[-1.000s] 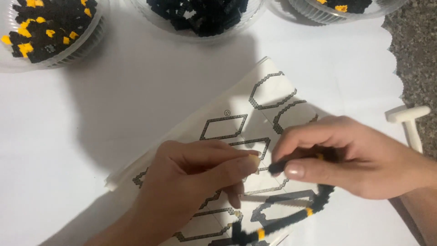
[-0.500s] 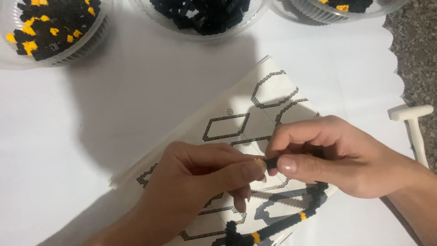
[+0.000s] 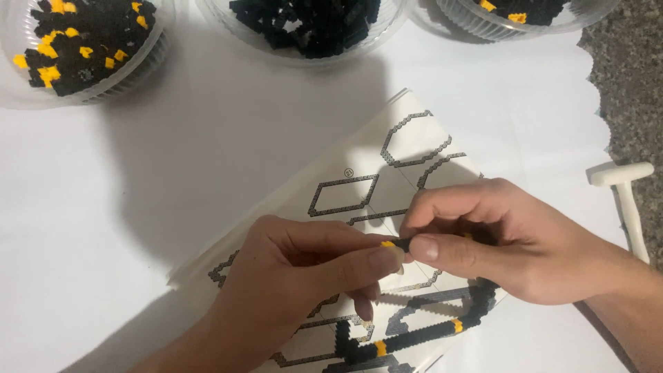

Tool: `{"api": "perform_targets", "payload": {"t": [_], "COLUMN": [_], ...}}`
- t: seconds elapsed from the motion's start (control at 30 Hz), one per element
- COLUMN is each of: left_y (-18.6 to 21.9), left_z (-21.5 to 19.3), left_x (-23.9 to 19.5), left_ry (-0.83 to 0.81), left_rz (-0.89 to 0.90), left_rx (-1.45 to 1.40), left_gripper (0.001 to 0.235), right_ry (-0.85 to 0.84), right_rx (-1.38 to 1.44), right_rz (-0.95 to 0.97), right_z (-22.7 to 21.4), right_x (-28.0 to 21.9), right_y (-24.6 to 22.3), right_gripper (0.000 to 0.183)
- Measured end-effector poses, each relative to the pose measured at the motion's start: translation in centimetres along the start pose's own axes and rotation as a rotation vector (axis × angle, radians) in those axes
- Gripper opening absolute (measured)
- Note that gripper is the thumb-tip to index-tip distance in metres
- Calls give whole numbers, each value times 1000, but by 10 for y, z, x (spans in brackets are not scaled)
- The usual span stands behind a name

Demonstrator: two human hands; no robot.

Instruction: Assembling small interlocking toy blocks into a specific pattern on a template.

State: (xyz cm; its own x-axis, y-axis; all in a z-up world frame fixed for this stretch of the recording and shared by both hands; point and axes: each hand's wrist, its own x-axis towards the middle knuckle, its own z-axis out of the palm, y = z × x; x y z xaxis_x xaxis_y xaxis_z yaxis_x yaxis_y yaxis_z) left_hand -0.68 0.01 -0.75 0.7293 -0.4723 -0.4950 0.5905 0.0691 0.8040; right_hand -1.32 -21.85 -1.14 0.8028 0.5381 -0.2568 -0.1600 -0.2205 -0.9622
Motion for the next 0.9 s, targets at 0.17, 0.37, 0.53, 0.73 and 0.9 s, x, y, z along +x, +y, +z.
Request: {"api": "perform_targets", "payload": {"t": [0.17,0.37,0.53,0.73,0.9], "left_y": [2,1,-2,-3,-6], "left_z": [0,0,1,-1,-2], "left_x": [1,2,3,2,3], "left_ry": [24,38,55,30,-6], "left_rz": [-29,-37,-42,-23,35], "left_rx": [2,-7,-2,20,-8], "left_gripper": [26,26,27,27,24], "right_ry": [31,48,53,20,29], "right_rx": [1,0,-35,-3,-23], "right_rz": [47,58,25,9,26], "right_z": [2,3,3,1,1], "right_x": [0,0,0,-2,-2], "right_y": [0,0,0,2,1], "right_gripper": [23,23,22,24,24]}}
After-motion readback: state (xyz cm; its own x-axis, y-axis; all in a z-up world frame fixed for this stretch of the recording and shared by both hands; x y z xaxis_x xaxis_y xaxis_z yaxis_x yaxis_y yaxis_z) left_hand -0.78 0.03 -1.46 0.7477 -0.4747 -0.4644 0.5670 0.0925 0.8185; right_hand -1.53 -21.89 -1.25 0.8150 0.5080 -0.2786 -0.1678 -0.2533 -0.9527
